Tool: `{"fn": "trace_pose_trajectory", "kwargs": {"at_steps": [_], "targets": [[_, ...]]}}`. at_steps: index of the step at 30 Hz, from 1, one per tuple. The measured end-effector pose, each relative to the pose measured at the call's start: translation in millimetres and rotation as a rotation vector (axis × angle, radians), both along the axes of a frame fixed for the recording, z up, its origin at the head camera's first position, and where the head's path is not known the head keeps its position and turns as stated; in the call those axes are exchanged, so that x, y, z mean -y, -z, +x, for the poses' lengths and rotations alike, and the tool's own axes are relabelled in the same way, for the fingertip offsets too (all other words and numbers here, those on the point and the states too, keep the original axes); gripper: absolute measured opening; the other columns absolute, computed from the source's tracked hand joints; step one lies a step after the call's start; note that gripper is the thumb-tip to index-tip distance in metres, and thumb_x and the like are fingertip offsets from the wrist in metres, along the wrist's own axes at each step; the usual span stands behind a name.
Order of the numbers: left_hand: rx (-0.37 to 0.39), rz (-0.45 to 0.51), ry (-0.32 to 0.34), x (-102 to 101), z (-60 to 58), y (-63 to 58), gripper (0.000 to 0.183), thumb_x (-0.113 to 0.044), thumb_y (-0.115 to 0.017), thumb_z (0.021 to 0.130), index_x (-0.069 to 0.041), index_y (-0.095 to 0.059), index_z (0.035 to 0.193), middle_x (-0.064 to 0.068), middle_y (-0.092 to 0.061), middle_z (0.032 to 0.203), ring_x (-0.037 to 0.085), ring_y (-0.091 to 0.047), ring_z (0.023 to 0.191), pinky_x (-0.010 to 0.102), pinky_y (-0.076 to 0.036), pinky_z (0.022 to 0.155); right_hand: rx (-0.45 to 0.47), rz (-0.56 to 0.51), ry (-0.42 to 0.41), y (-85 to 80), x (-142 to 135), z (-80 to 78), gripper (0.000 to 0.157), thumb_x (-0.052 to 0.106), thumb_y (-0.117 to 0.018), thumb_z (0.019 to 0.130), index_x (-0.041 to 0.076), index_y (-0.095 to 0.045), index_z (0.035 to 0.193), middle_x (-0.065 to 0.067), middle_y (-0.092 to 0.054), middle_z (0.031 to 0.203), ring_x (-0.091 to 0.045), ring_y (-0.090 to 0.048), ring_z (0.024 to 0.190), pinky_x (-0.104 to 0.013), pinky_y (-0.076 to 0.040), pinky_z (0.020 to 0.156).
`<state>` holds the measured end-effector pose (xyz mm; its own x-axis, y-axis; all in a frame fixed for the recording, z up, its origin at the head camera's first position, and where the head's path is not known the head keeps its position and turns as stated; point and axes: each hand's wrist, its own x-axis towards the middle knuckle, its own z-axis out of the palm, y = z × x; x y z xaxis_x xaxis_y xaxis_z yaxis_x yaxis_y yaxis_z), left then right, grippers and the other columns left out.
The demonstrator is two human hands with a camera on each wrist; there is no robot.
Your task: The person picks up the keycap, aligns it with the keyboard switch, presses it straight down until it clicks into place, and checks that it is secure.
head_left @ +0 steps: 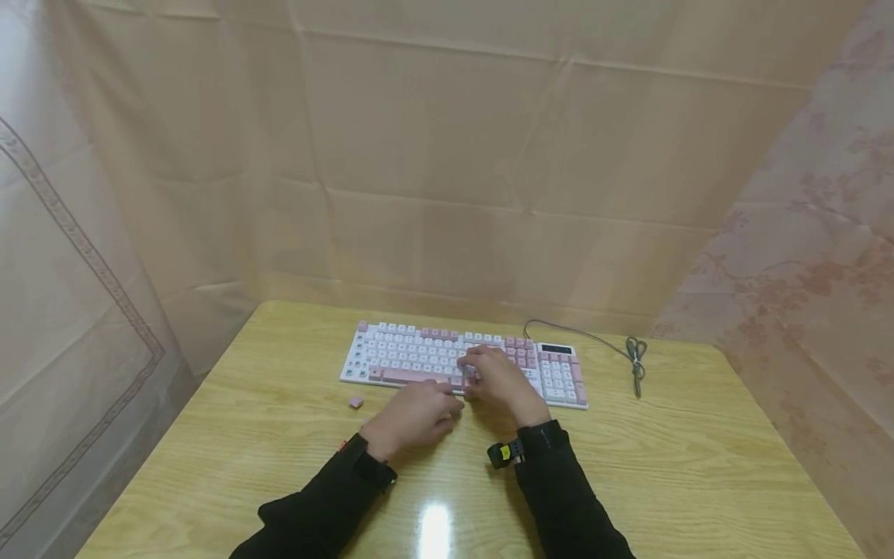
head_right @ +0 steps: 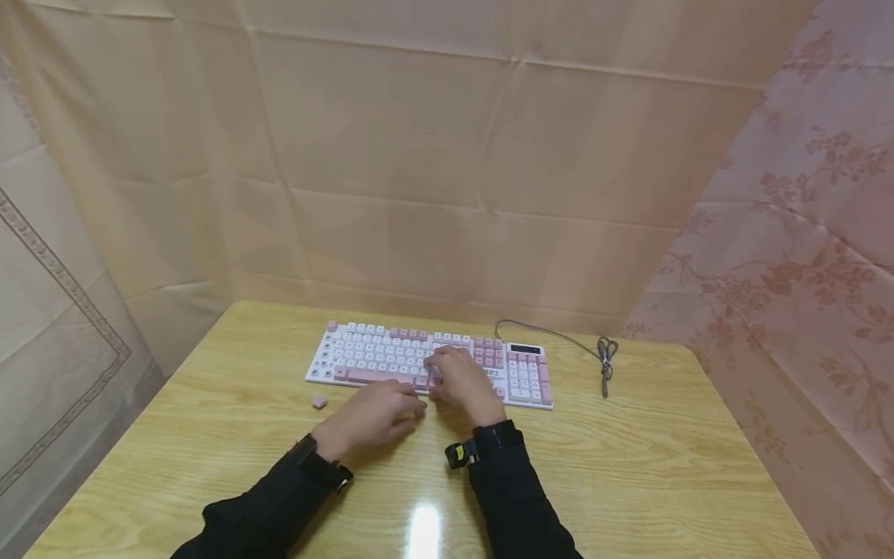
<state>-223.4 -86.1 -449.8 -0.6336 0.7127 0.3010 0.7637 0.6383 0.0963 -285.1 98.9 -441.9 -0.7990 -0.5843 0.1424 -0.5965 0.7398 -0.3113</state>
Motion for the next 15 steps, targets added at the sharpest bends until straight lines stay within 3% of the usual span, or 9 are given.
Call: {"fn": "trace_pose_trajectory", "kwargs": {"at_steps": [15], "targets": [[0.017, 0.0, -0.045, 1.0, 1.3, 2.8, 0.004, -0.017, -0.067, 0.084, -0.018, -0.069, 0.081, -0.009, -0.063, 0.075, 0.007, -0.055, 0.066, 0.026, -0.045, 0.064, 0.022, 0.005, 0.039, -1.6, 3.3, 3.4, 0.048, 0.012, -0.077, 0.074, 0.01, -0.064, 0.12, -0.01, -0.058, 0.127, -0.029, -0.047, 0.12, -0.041, -0.034, 0.102]]}}
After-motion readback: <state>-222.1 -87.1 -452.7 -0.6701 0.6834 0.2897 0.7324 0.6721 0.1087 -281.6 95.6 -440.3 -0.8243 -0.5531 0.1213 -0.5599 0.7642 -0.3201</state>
